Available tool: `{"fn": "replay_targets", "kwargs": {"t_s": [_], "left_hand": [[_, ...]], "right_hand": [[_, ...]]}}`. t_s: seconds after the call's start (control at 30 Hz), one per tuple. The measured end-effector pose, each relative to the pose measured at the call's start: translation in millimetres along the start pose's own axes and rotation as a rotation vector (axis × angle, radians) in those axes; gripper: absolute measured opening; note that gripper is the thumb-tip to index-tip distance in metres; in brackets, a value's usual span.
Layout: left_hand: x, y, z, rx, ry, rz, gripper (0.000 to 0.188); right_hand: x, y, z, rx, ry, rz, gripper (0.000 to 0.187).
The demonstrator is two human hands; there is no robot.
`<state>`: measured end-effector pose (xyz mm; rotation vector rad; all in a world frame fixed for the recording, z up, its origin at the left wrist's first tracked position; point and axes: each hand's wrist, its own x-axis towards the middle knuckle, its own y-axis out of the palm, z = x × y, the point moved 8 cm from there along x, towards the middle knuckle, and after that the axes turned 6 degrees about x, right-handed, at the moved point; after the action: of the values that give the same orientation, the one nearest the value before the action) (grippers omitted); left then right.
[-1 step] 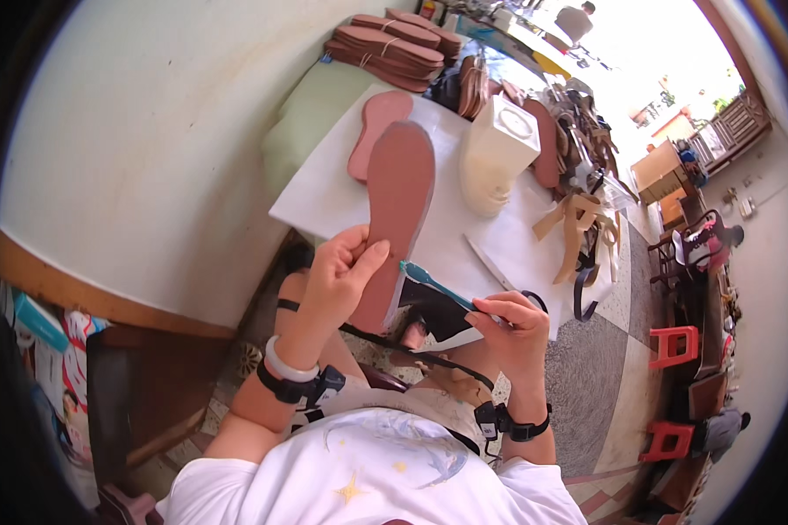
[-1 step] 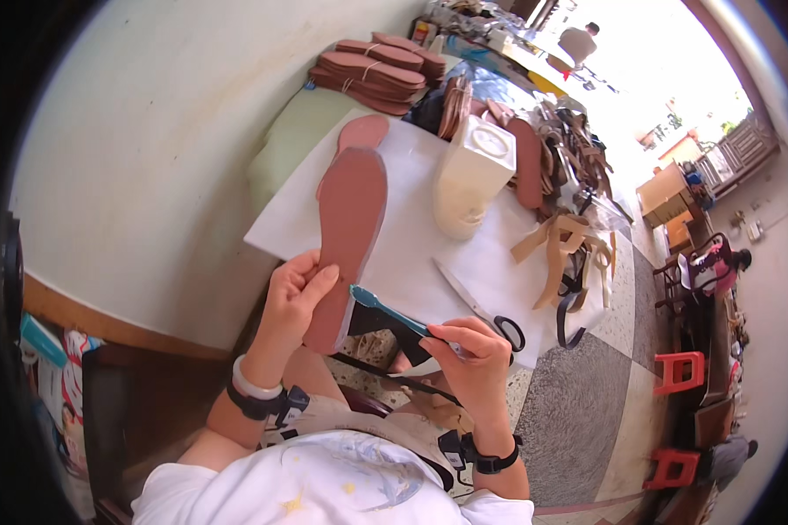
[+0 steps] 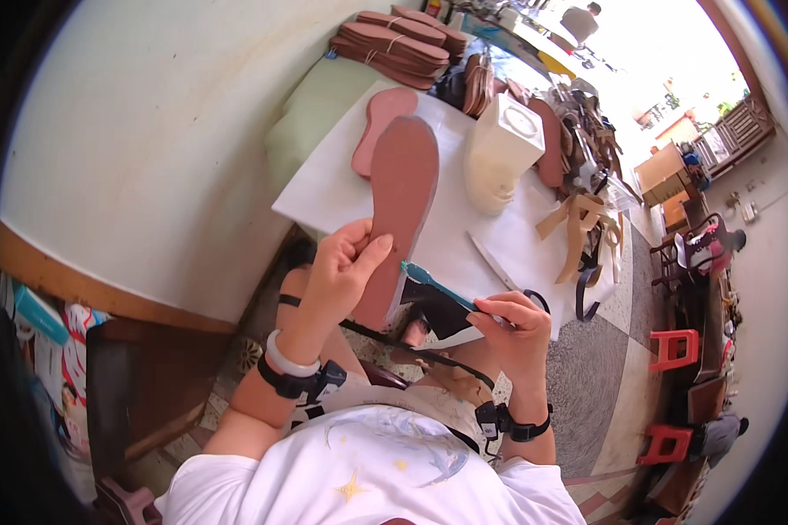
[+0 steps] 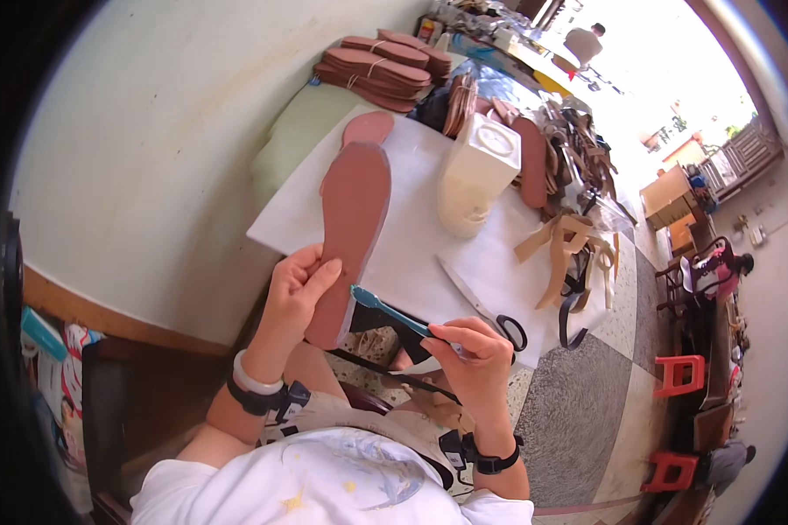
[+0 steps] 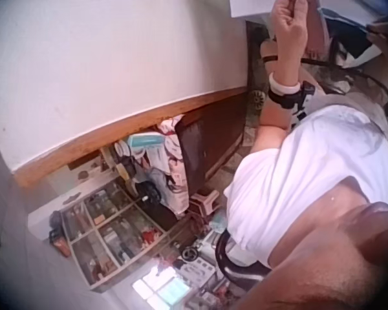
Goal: Applying adhesive to a shoe insole and then attaching a leather strip along the edge.
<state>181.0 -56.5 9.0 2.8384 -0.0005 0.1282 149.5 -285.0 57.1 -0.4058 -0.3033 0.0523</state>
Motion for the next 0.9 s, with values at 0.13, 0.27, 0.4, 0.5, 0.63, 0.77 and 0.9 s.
{"fn": "replay_targets", "kwargs": {"t_s": [0.13, 0.27, 0.4, 0.5, 0.63, 0.77, 0.9], "left_hand": [[6, 6, -3, -0.021, 0.017, -0.019, 0.024], [15, 6, 2, -0.001, 0.021, -0.019, 0.023], [28, 8, 3, 0.062, 0.088, -0.090, 0.019], [36, 10, 2, 0.060, 0.140, -0.144, 0.016], [39, 23, -1, 0.049, 0.184, -0.166, 0.016], [36, 25, -8, 0.019, 0.211, -0.218, 0.018], [31, 32, -11, -0.117, 0.120, -0.205, 0.019]], "right_hand": [[-6, -1, 1, -0.002, 0.003, 0.043, 0.020], [-12, -5, -3, 0.027, 0.015, 0.066, 0.019], [-20, -11, -7, 0.069, 0.020, 0.020, 0.022], [-24, -14, -6, 0.035, -0.008, 0.013, 0.020], [-32, -10, -16, -0.010, -0.015, 0.021, 0.018], [-37, -20, -18, 0.004, 0.003, 0.007, 0.018], [-35, -44, -10, 0.060, -0.037, -0.112, 0.017]]}}
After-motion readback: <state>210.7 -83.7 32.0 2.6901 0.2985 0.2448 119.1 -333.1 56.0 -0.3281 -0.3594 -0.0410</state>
